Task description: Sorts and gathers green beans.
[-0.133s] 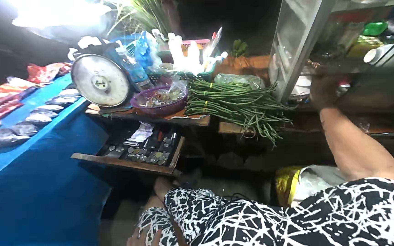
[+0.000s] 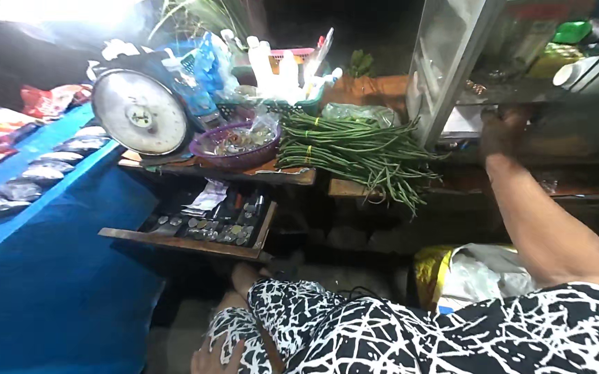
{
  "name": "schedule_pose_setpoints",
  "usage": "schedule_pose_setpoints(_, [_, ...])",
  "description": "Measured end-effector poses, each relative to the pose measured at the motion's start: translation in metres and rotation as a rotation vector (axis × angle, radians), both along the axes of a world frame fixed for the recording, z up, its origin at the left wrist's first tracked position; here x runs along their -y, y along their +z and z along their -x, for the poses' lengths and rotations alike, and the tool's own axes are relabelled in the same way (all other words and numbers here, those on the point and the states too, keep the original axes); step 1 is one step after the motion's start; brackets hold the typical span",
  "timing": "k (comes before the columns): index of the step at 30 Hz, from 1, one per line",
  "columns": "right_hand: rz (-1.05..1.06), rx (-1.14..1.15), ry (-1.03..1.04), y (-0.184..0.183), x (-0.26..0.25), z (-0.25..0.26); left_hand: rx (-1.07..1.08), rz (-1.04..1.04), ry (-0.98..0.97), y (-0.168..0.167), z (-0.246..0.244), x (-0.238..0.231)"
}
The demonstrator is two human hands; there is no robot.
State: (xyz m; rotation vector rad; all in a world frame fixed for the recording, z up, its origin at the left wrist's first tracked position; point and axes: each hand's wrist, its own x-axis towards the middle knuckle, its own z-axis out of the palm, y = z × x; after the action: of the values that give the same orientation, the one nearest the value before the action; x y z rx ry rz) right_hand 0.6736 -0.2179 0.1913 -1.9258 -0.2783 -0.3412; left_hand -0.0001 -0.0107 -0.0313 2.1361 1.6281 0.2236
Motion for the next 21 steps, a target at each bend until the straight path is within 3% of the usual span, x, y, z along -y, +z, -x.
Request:
schedule_pose_setpoints(6, [-0.129, 0.036, 0.126, -0.028, 0.018, 0.018, 0.037, -0.014, -0.006, -0.001, 0.000, 0.000])
schedule_pose_setpoints(10, [0.276, 0.061, -0.037, -0.010, 0.017, 0.009, 0.008, -0.013, -0.014, -0.001, 0.000, -0.002])
schedule_pose_setpoints(14, [0.595, 0.271, -0.060, 0.000, 0.002, -0.007, 0.011, -0.015, -0.003, -0.001, 0.000, -0.001])
schedule_pose_setpoints(17, [0.969, 0.221, -0.034, -0.006, -0.007, -0.029, 0.006, -0.008, -0.010, 0.002, -0.001, -0.002])
schedule_pose_setpoints(21, [1.017, 0.151, 0.086, 0.002, -0.015, -0.020, -0.009, -0.002, -0.008, 0.001, -0.002, -0.001])
